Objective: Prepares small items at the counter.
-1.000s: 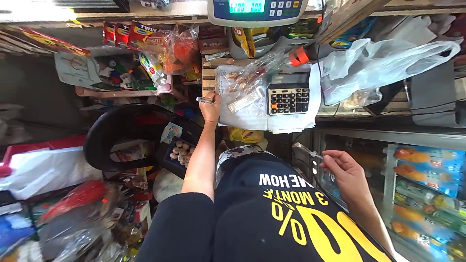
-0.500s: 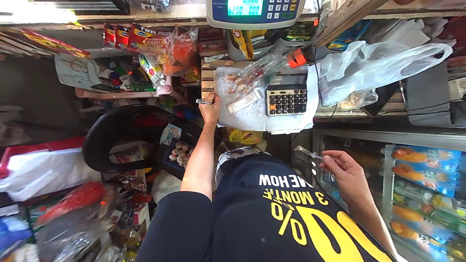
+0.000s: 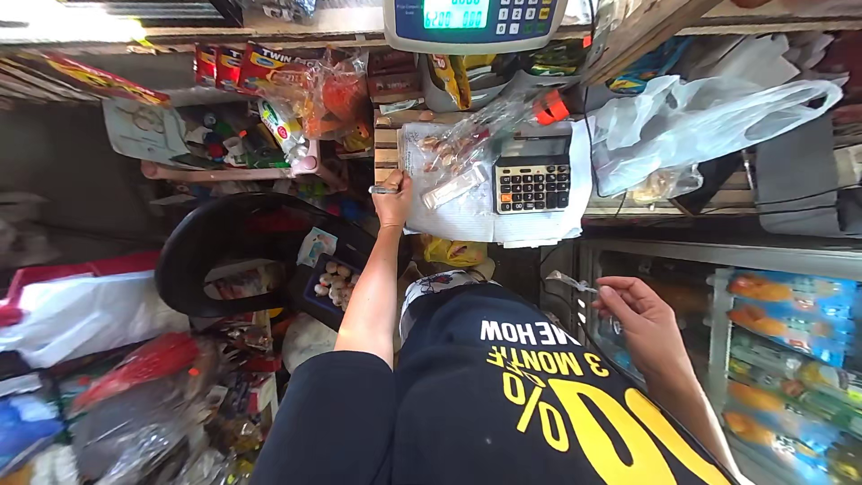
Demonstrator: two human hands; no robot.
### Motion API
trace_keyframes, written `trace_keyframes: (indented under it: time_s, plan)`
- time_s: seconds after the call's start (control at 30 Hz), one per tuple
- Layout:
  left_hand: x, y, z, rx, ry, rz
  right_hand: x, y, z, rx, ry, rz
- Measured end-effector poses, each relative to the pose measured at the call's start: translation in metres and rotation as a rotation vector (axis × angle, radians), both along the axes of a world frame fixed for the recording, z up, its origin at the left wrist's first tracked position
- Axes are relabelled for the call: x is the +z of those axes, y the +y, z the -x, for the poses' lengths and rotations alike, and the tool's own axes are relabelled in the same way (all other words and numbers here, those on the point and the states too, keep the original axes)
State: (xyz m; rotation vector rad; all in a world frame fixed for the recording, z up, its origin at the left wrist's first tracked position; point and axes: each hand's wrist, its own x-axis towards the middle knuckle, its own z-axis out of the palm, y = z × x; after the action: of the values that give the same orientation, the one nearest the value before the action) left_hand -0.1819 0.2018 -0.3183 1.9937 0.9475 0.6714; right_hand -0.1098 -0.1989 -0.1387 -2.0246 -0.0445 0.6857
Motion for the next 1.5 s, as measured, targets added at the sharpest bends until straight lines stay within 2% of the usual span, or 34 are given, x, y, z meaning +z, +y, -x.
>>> trace_keyframes:
  time_s: [0.07, 0.17, 0.23, 0.3, 0.33, 0.47, 0.57, 0.67, 0.8, 0.97, 1.1, 1.2, 1.27, 1.33, 1.4, 1.5]
  plan:
    - [0.002, 0.002, 0.001, 0.004, -0.003, 0.05, -0.001, 0.0, 0.001, 0.002, 0.002, 0.001]
    - [0.015, 0.01, -0.001, 0.075, -0.129, 0.338, -0.002, 0.001, 0.001, -0.003, -0.004, -0.016]
    - [0.017, 0.012, -0.002, 0.105, -0.208, 0.446, -0.004, 0.002, 0.0, 0.006, -0.004, -0.032]
    - [0.02, 0.016, -0.003, 0.087, -0.197, 0.533, -0.005, 0.004, -0.001, 0.027, -0.005, -0.046]
    - [0.024, 0.019, -0.003, 0.07, -0.127, 0.547, -0.004, 0.006, -0.003, 0.038, -0.008, -0.055]
    - [0.061, 0.028, -0.005, -0.074, 0.461, 0.352, 0.006, 0.018, -0.008, 0.084, -0.034, -0.107]
    - [0.08, 0.013, -0.011, -0.14, 0.655, 0.201, 0.013, 0.026, -0.015, 0.1, -0.064, -0.176]
    - [0.078, 0.001, -0.012, -0.153, 0.593, 0.079, 0.011, 0.032, -0.023, 0.095, -0.035, -0.247]
    - [0.082, -0.014, -0.031, -0.295, 0.407, -0.028, 0.007, 0.052, -0.041, 0.166, -0.015, -0.334]
    - [0.085, -0.027, -0.085, -0.274, 0.523, -0.034, 0.018, 0.093, -0.08, 0.274, -0.095, -0.289]
    - [0.092, -0.028, -0.097, -0.278, 0.53, -0.042, 0.014, 0.122, -0.113, 0.291, -0.241, -0.198]
    - [0.127, -0.024, -0.095, -0.374, 0.525, 0.006, -0.002, 0.128, -0.124, 0.447, -0.314, 0.106]
    - [0.158, -0.019, -0.092, -0.473, 0.513, 0.029, -0.004, 0.138, -0.118, 0.532, -0.352, 0.196]
    - [0.196, -0.019, -0.088, -0.575, 0.472, -0.031, 0.002, 0.155, -0.111, 0.593, -0.427, 0.09]
    - [0.238, -0.023, -0.082, -0.679, 0.461, -0.095, 0.006, 0.178, -0.106, 0.621, -0.524, -0.13]
    - [0.292, -0.035, -0.069, -0.818, 0.437, -0.176, 0.012, 0.209, -0.098, 0.719, -0.483, -0.482]
